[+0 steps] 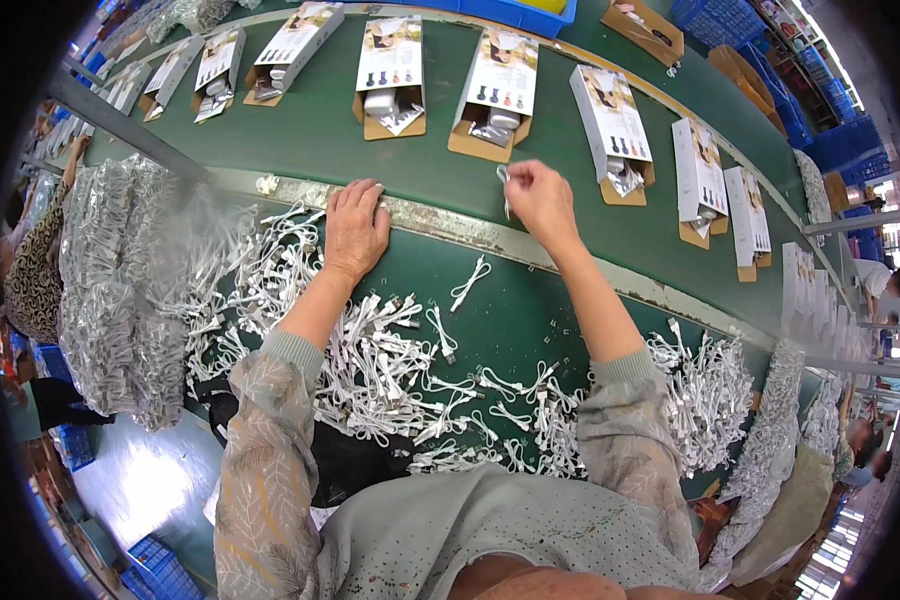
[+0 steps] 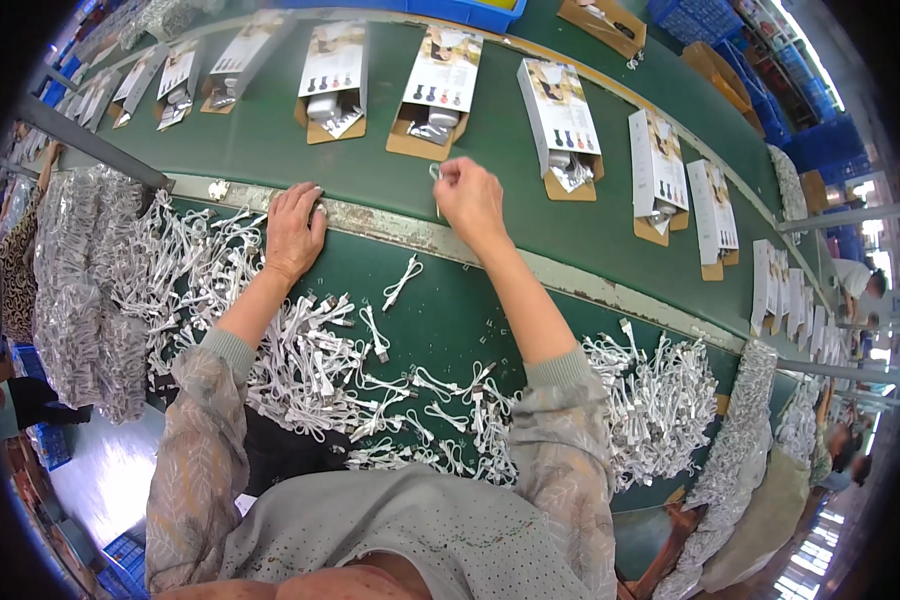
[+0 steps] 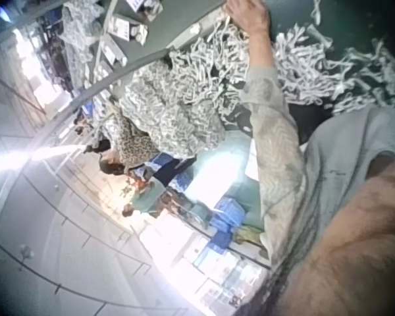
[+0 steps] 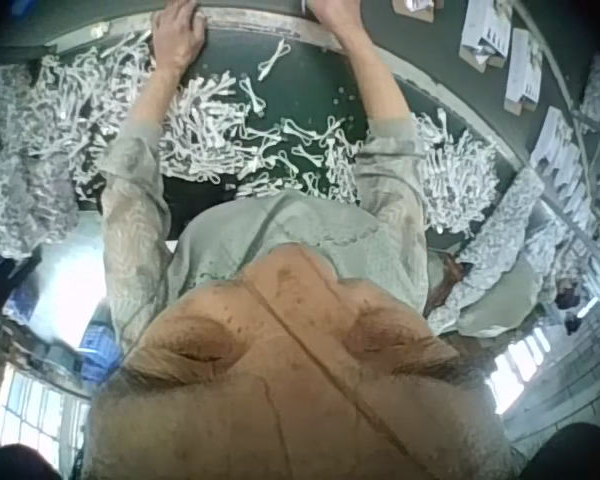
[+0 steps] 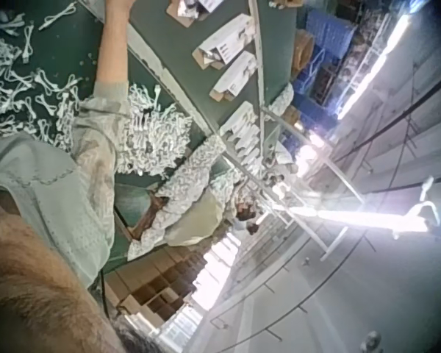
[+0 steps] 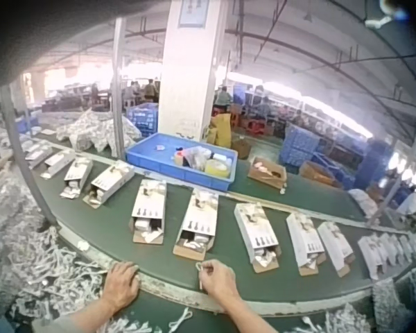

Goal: The person picks up white USB cables from a pile, folds them, and places them into open product boxes on a conveyor belt.

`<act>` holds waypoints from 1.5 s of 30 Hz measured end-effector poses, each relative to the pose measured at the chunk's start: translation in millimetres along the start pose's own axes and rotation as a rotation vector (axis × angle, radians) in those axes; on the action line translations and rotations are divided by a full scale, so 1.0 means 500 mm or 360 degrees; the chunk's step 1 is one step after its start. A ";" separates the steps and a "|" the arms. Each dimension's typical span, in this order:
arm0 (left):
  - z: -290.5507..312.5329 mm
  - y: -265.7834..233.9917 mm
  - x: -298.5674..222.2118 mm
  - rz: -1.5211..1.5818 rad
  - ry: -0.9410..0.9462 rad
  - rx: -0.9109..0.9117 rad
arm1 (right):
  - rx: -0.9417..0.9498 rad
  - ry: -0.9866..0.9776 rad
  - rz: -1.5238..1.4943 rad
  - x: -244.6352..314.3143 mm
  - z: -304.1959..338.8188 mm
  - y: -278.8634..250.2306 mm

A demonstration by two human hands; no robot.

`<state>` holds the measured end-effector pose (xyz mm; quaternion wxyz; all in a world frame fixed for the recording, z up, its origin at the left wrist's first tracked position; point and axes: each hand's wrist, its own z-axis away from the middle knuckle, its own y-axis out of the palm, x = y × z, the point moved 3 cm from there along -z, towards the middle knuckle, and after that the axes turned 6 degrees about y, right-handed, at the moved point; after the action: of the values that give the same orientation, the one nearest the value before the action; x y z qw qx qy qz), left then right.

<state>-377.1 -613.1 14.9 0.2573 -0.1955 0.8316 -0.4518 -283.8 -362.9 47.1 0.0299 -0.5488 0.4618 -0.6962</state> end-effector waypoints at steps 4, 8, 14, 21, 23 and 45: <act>0.005 -0.004 0.003 -0.0004 -0.0023 0.0024 | -0.0322 -0.0203 0.0308 0.015 -0.101 0.052; -0.007 0.007 -0.010 0.0036 -0.0015 0.0041 | -0.0604 -0.0298 0.0284 -0.013 -0.163 0.074; 0.004 -0.006 0.008 0.0014 0.0001 -0.0033 | 0.0061 -0.0909 0.0303 0.050 0.022 0.026; -0.002 -0.003 -0.003 -0.0061 -0.0074 -0.0131 | 0.0579 -0.0823 0.0350 0.007 0.214 -0.013; 0.000 -0.005 -0.004 -0.0090 -0.0095 -0.0145 | 0.0378 -0.0580 0.0317 -0.010 0.186 -0.022; 0.002 -0.002 0.005 -0.0090 -0.0096 -0.0137 | 0.1025 -0.1451 0.0175 0.098 0.286 0.065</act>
<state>-378.5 -615.7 14.6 0.2608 -0.2432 0.8362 -0.4167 -205.3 -495.8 57.1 0.4288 -0.7326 0.1943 -0.4917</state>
